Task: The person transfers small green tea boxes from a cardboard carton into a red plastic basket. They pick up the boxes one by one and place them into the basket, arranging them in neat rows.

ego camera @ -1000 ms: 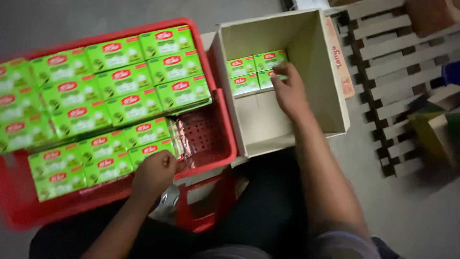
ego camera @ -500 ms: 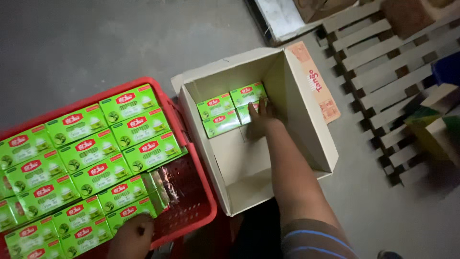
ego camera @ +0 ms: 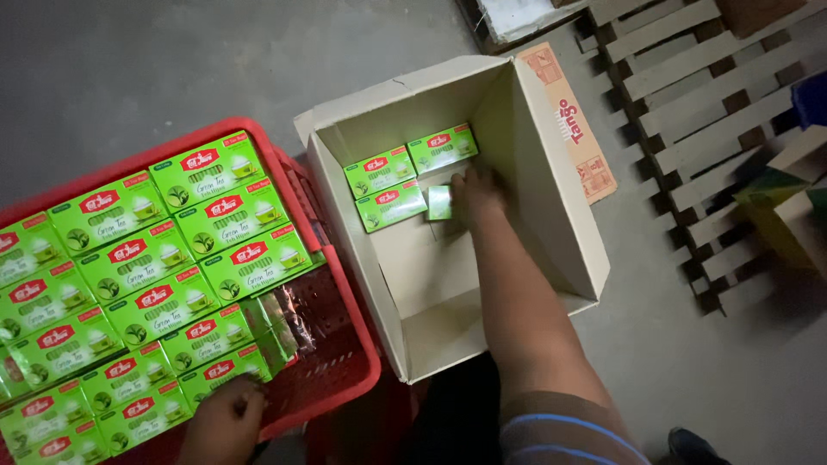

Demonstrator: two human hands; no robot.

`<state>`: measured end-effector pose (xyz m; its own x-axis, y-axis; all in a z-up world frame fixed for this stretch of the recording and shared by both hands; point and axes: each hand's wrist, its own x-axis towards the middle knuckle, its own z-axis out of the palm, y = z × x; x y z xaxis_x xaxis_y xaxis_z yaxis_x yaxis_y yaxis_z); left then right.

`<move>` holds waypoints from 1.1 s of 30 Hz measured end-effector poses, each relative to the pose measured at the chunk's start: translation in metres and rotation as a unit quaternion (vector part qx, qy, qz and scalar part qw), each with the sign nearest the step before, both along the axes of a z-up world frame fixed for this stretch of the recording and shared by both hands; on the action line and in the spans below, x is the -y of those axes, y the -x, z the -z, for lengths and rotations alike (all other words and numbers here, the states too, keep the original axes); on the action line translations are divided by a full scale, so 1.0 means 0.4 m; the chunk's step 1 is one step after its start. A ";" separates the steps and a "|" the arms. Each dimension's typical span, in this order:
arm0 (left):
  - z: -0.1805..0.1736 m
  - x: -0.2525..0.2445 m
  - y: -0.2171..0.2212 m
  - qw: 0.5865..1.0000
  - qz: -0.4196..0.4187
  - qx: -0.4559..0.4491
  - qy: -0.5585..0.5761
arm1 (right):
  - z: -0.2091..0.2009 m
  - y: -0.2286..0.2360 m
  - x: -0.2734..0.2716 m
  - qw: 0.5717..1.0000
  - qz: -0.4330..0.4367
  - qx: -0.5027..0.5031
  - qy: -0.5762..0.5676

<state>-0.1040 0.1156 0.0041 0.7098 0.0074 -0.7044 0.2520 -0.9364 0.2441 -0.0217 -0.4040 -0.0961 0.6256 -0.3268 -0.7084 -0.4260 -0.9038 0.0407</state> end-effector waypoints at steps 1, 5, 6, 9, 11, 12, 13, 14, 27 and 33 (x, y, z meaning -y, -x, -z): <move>0.015 -0.012 0.004 0.999 0.016 0.014 0.024 | 0.012 0.006 0.004 0.999 -0.016 0.032 0.011; -0.038 0.032 -0.010 0.999 -0.038 -0.017 0.017 | -0.032 -0.014 0.013 0.998 0.053 -0.007 -0.032; -0.026 0.023 -0.008 0.999 -0.037 -0.017 0.017 | -0.030 -0.019 0.021 0.998 0.053 -0.007 -0.032; -0.015 0.009 -0.003 0.999 0.026 0.024 0.034 | -0.047 -0.026 0.034 1.000 0.013 0.007 -0.015; -0.038 0.025 -0.013 1.000 0.012 -0.002 0.011 | -0.095 -0.030 0.035 0.999 0.014 0.000 -0.039; -0.024 0.018 -0.010 1.000 0.012 -0.003 0.011 | -0.094 -0.034 0.047 0.999 0.014 0.000 -0.038; -0.011 0.010 -0.008 0.999 0.028 0.016 0.027 | -0.093 -0.038 0.058 0.998 0.004 0.016 -0.053; 0.002 0.001 -0.002 0.998 0.042 0.033 0.043 | -0.092 -0.038 0.067 0.997 -0.007 0.031 -0.068; -0.112 0.068 -0.023 0.993 0.041 0.067 0.090 | -0.493 0.060 -0.052 0.908 -0.060 0.345 -0.230; -0.117 0.058 -0.004 0.977 0.067 0.141 0.143 | -0.629 0.209 -0.183 0.833 -0.059 0.478 -0.272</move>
